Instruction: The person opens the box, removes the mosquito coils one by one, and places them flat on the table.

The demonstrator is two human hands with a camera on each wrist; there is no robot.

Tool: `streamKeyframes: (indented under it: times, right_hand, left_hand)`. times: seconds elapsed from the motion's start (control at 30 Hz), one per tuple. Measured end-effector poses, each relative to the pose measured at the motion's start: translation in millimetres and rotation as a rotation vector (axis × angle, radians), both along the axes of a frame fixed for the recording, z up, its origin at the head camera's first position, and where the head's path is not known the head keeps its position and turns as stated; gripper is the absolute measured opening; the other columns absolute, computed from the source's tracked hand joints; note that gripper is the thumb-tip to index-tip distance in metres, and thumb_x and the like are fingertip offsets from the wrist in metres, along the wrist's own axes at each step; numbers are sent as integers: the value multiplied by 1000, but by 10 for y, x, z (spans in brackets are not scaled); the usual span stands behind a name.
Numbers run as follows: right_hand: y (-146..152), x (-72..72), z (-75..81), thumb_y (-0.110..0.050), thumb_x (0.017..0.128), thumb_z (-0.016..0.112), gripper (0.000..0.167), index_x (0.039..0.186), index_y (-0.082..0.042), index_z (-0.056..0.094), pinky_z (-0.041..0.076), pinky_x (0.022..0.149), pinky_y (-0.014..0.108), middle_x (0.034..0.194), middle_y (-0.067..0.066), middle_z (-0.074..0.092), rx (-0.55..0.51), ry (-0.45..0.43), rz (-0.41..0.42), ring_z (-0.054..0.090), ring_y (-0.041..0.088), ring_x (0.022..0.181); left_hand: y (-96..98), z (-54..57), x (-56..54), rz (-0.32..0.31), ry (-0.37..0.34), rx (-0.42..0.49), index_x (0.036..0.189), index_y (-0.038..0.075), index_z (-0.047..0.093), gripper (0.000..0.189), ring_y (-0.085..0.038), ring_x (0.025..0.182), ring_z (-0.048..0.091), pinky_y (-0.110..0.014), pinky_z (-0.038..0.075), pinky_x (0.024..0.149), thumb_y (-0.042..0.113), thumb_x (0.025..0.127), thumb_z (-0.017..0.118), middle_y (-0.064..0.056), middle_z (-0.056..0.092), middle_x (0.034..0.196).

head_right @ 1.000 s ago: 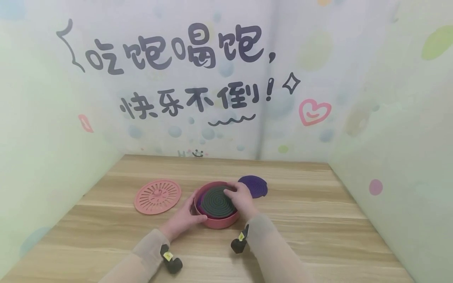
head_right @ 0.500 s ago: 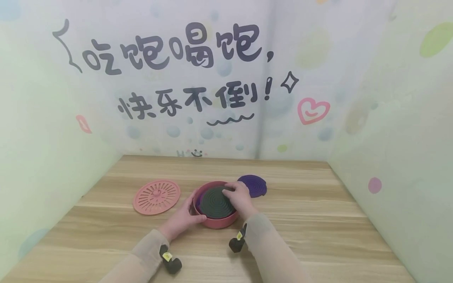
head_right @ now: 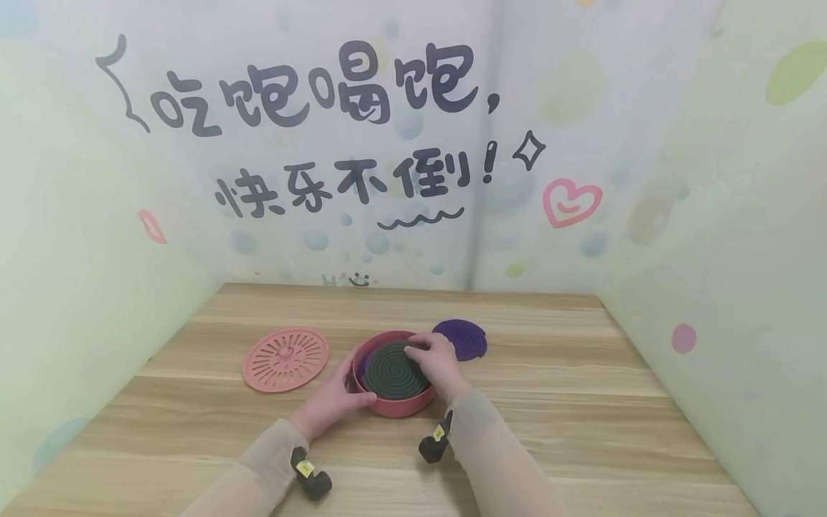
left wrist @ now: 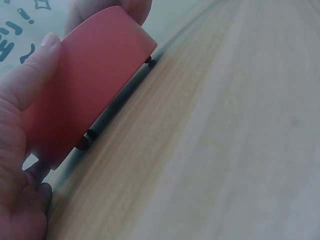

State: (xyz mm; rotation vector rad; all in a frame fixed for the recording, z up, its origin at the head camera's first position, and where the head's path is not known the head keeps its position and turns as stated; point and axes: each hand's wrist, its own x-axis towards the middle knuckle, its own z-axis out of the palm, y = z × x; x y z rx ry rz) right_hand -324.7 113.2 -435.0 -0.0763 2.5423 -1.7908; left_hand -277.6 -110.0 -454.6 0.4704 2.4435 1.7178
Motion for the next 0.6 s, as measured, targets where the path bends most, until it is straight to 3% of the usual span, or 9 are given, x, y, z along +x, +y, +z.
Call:
streamKeyframes:
  times: [0.17, 0.6]
  right_hand:
    - [0, 9, 39, -17, 92, 65, 23, 114, -11, 68, 46, 97, 41, 115, 7, 60, -32, 11, -11, 54, 22, 107]
    - [24, 30, 147, -17, 92, 64, 24, 115, -11, 69, 50, 94, 41, 109, 4, 67, -16, -5, -1, 61, 19, 101]
  left_hand:
    - [-26, -252, -164, 3, 8, -14, 155, 15, 14, 109, -28, 141, 27, -52, 22, 113, 39, 74, 82, -9, 27, 155]
    - [-37, -239, -153, -5, 1, -7, 155, 19, 14, 110, -28, 141, 28, -53, 21, 113, 43, 73, 82, -6, 28, 155]
